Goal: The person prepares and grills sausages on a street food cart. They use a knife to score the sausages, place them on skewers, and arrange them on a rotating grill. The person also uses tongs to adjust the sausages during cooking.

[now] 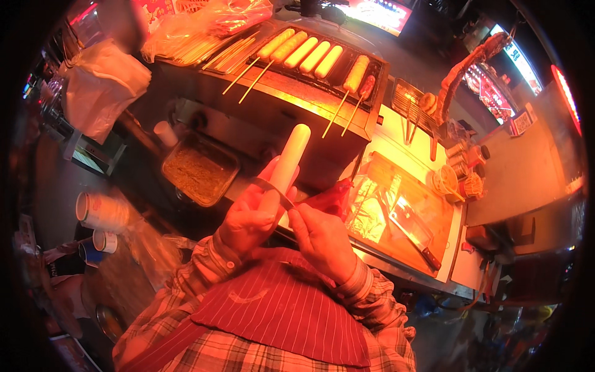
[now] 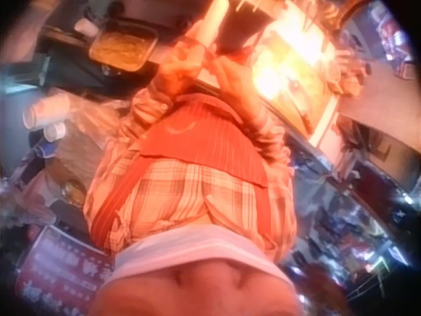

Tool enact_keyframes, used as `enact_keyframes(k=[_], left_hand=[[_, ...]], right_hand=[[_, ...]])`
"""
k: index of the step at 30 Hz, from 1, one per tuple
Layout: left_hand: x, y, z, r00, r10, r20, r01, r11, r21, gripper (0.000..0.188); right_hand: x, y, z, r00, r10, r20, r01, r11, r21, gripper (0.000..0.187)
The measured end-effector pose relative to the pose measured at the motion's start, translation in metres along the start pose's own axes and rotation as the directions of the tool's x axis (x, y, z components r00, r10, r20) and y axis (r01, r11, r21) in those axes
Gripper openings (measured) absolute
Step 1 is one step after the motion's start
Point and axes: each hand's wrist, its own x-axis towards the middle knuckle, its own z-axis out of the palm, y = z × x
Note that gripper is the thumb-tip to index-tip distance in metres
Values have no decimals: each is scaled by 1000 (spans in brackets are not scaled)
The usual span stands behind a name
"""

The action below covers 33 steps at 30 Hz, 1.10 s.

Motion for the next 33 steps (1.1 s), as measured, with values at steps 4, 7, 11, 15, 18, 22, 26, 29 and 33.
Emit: enact_keyframes(k=[4,7,11,15,18,22,26,29,33], left_hand=[[1,3,-3,999,25,24,-25,1000,-10,94],[4,3,-8,999,33,37,-33,999,1,94],[8,5,-10,997,58,53,-59,998,11,92],[11,4,-13,996,70,63,-69,998,-10,91],[14,4,-8,996,72,61,-72,997,2,91],[23,9,-1,998,31,55,-34,998,57,84],[54,32,10,1000,-18,-14,22,940,340,85],[96,52,20,999,-50,16,37,887,460,79],[157,73,33,984,-171,50,86,701,708,77]], right_hand=[[4,-13,-10,998,63,0,-63,997,47,18],[0,-5,-2,1000,-26,8,26,1000,-13,18],[-5,-1,8,1000,-7,21,7,1000,-10,21],[-12,-4,9,997,58,57,-60,998,31,22],[-8,6,9,1000,-20,8,19,999,26,20],[0,-2,-8,981,165,-102,-133,956,263,19],[5,-4,-22,940,242,-240,-90,856,509,29],[-13,12,-23,918,337,-208,-206,855,476,34],[-32,29,-19,886,427,-181,-284,808,516,28]])
